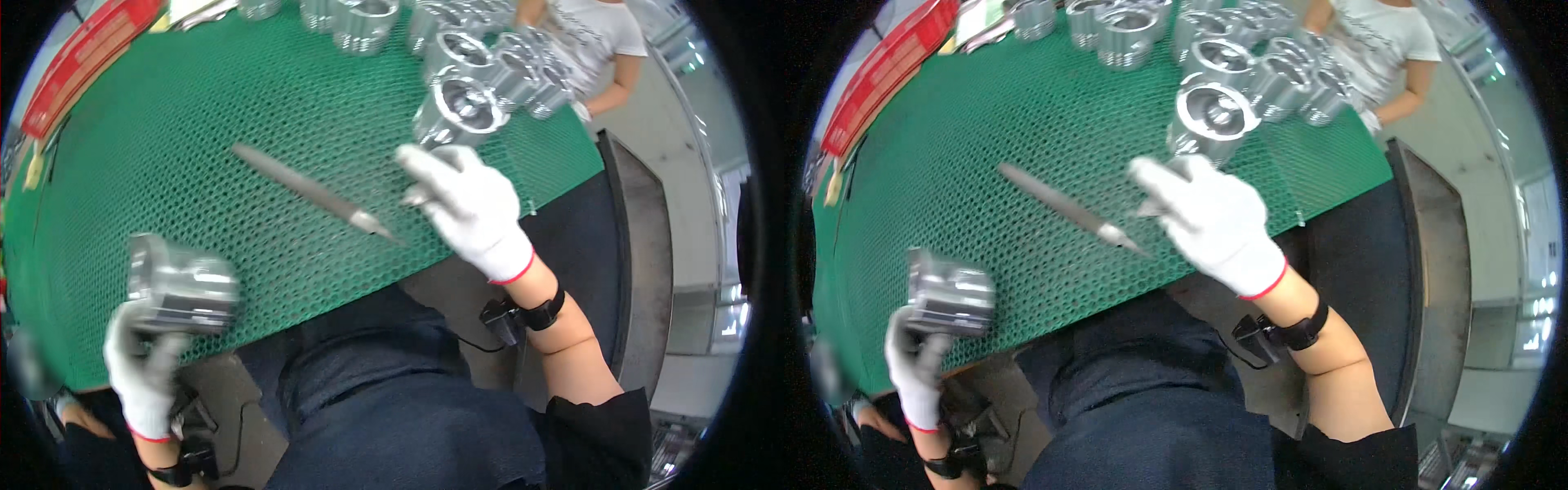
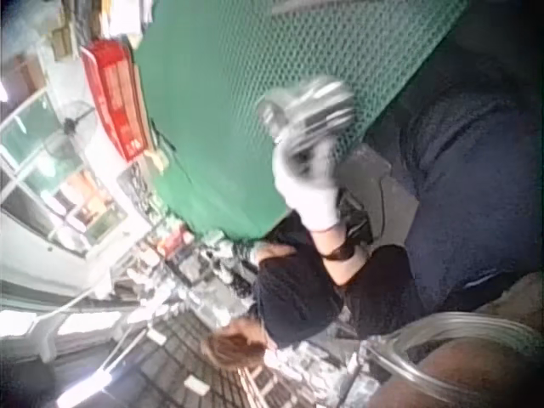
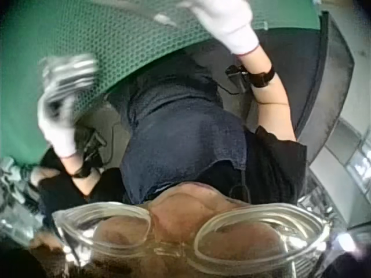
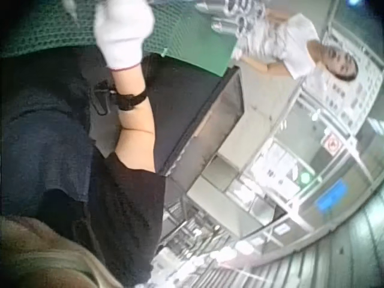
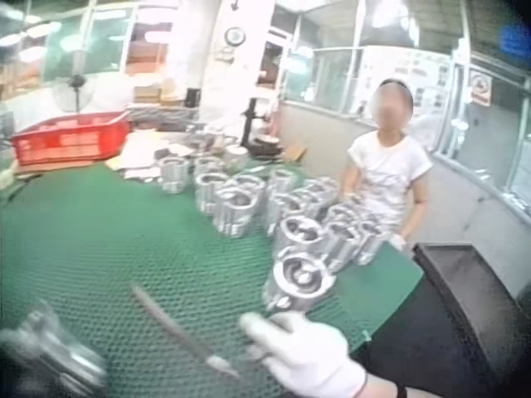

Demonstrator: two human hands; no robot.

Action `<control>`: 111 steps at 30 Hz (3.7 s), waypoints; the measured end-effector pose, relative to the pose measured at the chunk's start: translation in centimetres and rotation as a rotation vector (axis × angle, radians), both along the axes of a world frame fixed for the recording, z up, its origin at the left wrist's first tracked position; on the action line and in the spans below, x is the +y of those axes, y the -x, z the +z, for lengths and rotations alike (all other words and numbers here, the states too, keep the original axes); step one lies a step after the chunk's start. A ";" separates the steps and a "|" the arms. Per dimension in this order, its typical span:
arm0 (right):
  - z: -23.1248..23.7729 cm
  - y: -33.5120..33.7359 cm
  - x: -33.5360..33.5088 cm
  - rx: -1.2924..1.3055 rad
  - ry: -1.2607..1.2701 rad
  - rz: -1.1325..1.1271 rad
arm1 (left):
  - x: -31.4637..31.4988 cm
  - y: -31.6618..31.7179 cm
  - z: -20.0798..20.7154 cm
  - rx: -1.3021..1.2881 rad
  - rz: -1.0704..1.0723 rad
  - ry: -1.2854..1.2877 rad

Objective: The person is using a metal file to deburr and smooth the edges of aluminum pistons on a workbench.

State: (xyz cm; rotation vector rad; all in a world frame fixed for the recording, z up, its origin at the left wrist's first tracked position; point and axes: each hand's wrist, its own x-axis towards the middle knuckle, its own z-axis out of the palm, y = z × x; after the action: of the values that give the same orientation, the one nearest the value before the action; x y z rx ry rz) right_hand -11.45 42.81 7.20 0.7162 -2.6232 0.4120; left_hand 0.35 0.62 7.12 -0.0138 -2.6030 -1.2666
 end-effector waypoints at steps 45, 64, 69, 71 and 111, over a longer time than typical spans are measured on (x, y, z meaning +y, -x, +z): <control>1.2 0.0 -10.9 -0.143 0.036 0.412 | 7.3 5.7 1.9 0.416 -0.206 0.240; 1.1 -0.9 -7.4 -1.381 0.836 0.130 | 9.2 2.4 4.1 0.558 -0.233 0.597; 2.0 -0.8 -7.4 -1.129 1.139 0.221 | 5.5 2.4 3.1 0.351 -0.291 0.788; 1.9 -0.2 -8.2 -0.812 0.886 0.387 | 5.0 2.9 2.7 0.250 -0.240 0.778; -0.3 -0.9 -7.3 -1.299 0.992 0.077 | 4.4 13.0 4.4 0.485 -0.501 0.819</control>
State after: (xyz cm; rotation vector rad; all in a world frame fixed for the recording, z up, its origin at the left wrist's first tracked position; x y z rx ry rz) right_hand -10.51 35.51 6.86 0.1395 -2.6707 2.6333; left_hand -12.67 5.04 11.54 -1.0171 -2.5246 -0.1480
